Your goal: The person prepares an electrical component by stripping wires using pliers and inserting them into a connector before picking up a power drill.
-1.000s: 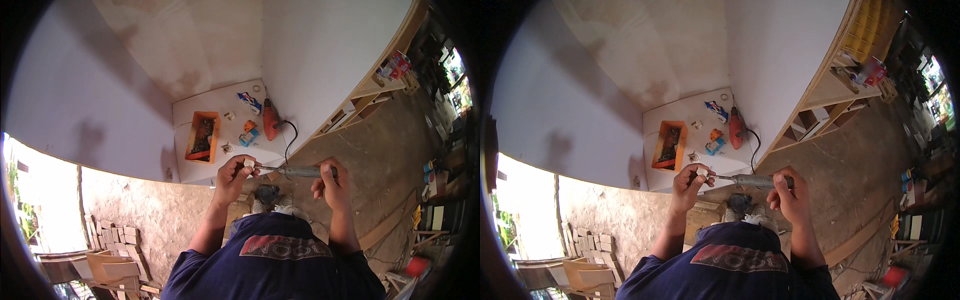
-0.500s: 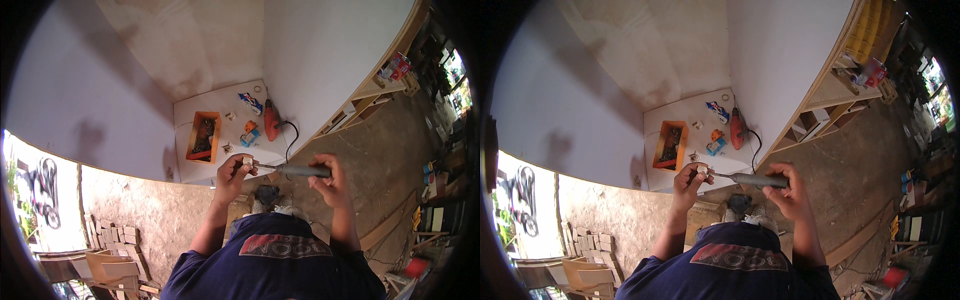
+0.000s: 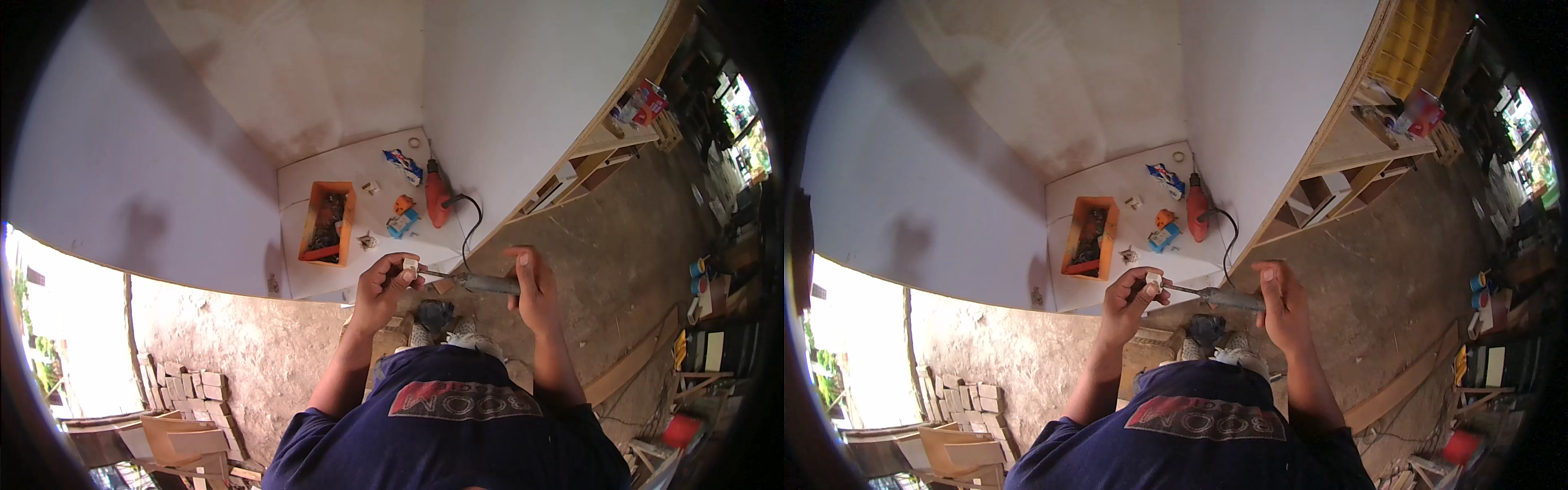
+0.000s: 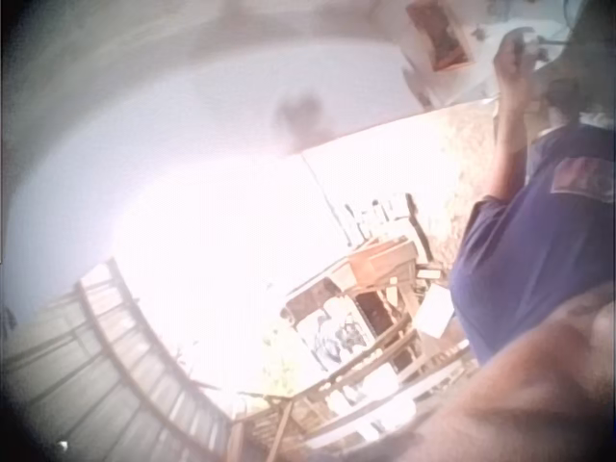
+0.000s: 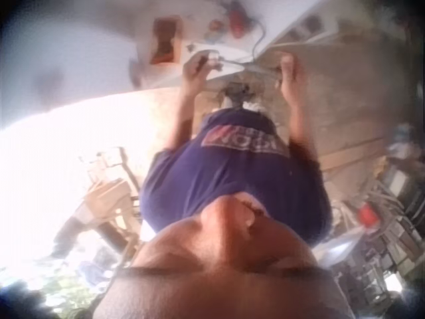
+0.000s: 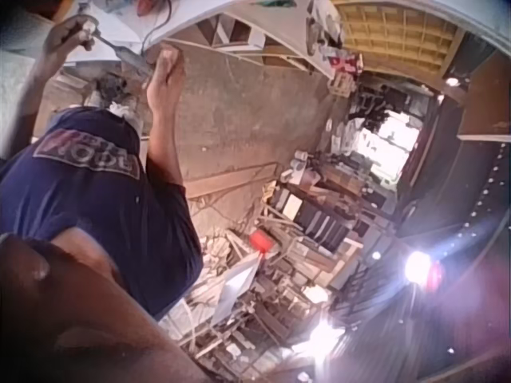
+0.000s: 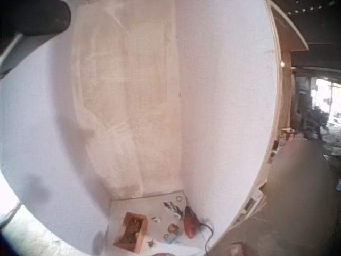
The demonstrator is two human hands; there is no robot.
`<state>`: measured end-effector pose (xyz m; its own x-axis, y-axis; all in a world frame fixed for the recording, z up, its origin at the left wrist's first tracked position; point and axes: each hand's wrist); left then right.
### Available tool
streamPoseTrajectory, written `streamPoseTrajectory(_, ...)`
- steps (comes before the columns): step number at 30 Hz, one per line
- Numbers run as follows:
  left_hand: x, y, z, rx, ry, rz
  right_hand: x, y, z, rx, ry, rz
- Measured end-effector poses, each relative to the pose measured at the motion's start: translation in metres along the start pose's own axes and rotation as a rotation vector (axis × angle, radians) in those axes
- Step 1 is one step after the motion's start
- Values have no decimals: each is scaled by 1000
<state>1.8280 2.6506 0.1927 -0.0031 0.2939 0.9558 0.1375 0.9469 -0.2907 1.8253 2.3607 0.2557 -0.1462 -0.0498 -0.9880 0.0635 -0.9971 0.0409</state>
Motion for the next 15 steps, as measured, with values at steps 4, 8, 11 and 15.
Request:
streamPoseTrajectory(4,-1,-2,0,-21,4,9,14,2,-3,63,264,142)
streamPoseTrajectory(8,-2,-2,1,-24,21,-12,24,6,-16,34,707,62)
streamPoseTrajectory(11,-3,1,4,-1,31,-2,3,10,1,-95,7,0)
streamPoseTrajectory(15,-4,-1,3,8,38,18,14,-10,-1,41,251,-27)
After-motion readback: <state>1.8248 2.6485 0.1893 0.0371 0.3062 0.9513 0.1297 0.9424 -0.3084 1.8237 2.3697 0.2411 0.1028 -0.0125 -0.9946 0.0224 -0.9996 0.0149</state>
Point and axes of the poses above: each hand's wrist, its own z-axis away from the middle knuckle, its own y-axis out of the back of the hand, x = y × z, and after that the axes turned 2 degrees about z, right-handed
